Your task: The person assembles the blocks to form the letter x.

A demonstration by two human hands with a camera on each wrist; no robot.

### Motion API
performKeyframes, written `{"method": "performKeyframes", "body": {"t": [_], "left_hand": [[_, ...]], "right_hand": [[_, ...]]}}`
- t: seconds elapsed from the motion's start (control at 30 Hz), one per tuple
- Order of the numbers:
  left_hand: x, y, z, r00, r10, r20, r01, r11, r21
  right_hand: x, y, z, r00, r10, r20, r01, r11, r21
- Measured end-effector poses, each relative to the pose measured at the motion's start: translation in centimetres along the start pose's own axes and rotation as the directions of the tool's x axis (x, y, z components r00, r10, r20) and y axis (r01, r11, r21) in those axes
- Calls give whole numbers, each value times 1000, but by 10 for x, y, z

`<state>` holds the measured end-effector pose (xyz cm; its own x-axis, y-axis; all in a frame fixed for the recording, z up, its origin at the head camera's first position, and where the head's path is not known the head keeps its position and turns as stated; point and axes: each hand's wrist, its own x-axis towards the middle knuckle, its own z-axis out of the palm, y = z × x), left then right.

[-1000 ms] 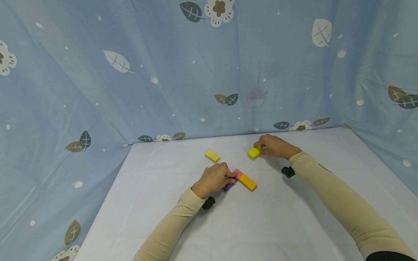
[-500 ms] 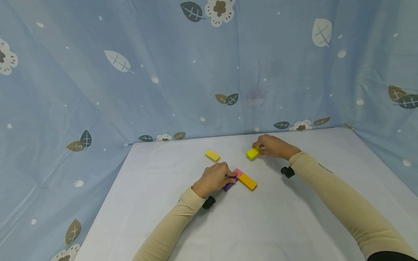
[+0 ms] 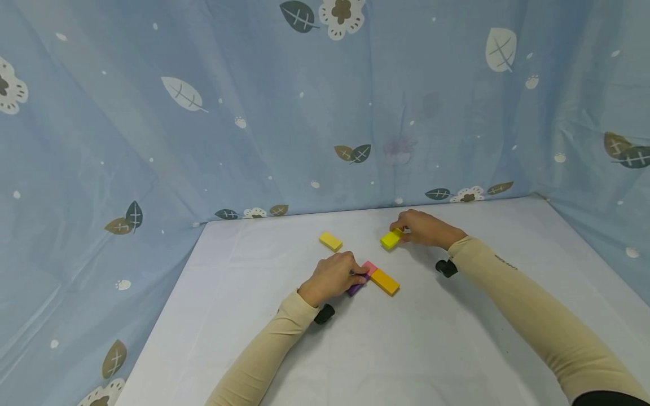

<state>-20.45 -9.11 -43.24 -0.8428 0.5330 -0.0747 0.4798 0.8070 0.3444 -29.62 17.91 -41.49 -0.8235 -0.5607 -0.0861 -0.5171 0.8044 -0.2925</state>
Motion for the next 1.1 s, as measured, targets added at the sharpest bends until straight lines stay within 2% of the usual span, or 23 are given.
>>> {"method": "performKeyframes", "body": {"t": [0.4,1.1], "left_hand": [[-1,0,-1,1000,0,4,0,1000,6],[0,-1,0,1000,-6,16,6,1000,-1]], "right_hand": [[-1,-5,0,1000,-30,1,30,1000,2],[-4,-7,2,999,-37,0,37,999,7]]}}
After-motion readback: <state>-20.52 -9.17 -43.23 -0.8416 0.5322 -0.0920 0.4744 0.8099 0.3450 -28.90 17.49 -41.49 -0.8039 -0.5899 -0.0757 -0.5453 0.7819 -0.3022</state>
